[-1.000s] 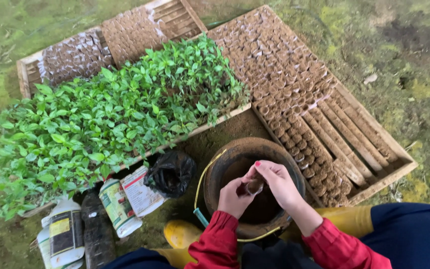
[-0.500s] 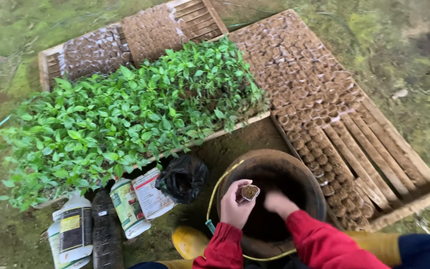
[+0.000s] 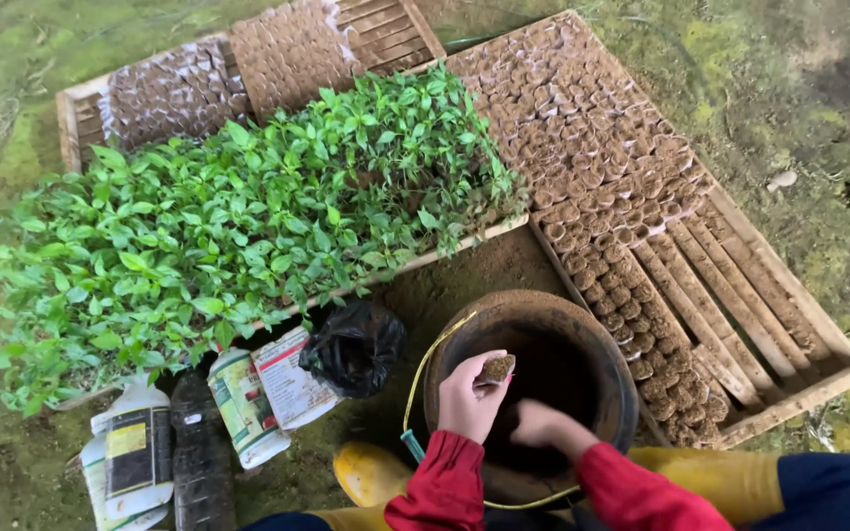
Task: Filling small biodegradable paper pots with soil and arranging them in a seedling tray.
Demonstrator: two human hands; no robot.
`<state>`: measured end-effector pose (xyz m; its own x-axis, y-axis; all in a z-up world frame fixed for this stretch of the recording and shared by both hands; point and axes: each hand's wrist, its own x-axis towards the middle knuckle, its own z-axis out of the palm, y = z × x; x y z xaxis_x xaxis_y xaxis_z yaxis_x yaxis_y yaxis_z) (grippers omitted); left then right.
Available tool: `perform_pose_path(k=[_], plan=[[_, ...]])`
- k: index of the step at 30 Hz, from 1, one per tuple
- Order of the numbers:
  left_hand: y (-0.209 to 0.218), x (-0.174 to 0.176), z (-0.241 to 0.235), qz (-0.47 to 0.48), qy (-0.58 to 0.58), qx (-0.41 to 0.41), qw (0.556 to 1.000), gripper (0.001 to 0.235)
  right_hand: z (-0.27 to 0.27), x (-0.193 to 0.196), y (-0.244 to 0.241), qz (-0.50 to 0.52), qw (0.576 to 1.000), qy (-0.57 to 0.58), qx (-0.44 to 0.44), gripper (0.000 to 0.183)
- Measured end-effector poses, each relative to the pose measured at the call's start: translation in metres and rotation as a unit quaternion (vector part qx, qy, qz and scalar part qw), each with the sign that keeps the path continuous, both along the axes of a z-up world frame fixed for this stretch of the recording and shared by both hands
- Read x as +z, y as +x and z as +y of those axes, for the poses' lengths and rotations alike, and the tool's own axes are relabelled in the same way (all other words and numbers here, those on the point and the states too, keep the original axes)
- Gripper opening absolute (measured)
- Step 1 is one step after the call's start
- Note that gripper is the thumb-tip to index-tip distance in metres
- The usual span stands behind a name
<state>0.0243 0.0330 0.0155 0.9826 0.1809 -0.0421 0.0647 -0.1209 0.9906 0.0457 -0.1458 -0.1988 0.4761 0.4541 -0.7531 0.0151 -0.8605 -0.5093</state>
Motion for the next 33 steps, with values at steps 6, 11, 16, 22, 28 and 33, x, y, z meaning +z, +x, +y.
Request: perform_pose_path(k=[6, 11, 16, 22, 28, 33], plan=[[-0.008, -0.007, 0.000, -0.058, 0.088, -0.031, 0.994, 0.040, -0.025, 0.159, 0.022, 0.171, 0.845, 0.271, -0.429, 0.025], [-0.009, -0.006, -0.008, -0.085, 0.126, -0.045, 0.987, 0.042, 0.002, 0.269, 0.024, 0.117, 0.839, 0.236, -0.476, 0.034], [-0.015, -0.003, -0.011, -0.109, 0.125, -0.056, 0.984, 0.035, 0.017, 0.280, 0.014, -0.003, 0.887, 0.176, -0.428, 0.039], [-0.020, -0.006, -0.014, -0.087, 0.109, -0.057, 0.989, 0.041, 0.018, 0.279, 0.011, 0.004, 0.847, 0.222, -0.482, 0.034], [-0.021, 0.006, -0.019, -0.114, 0.115, -0.061, 0.985, 0.037, 0.020, 0.278, 0.005, -0.036, 0.862, 0.194, -0.466, 0.046], [-0.022, 0.002, -0.017, -0.123, 0.124, -0.057, 0.983, 0.038, 0.017, 0.265, 0.003, -0.009, 0.849, 0.223, -0.479, 0.033]])
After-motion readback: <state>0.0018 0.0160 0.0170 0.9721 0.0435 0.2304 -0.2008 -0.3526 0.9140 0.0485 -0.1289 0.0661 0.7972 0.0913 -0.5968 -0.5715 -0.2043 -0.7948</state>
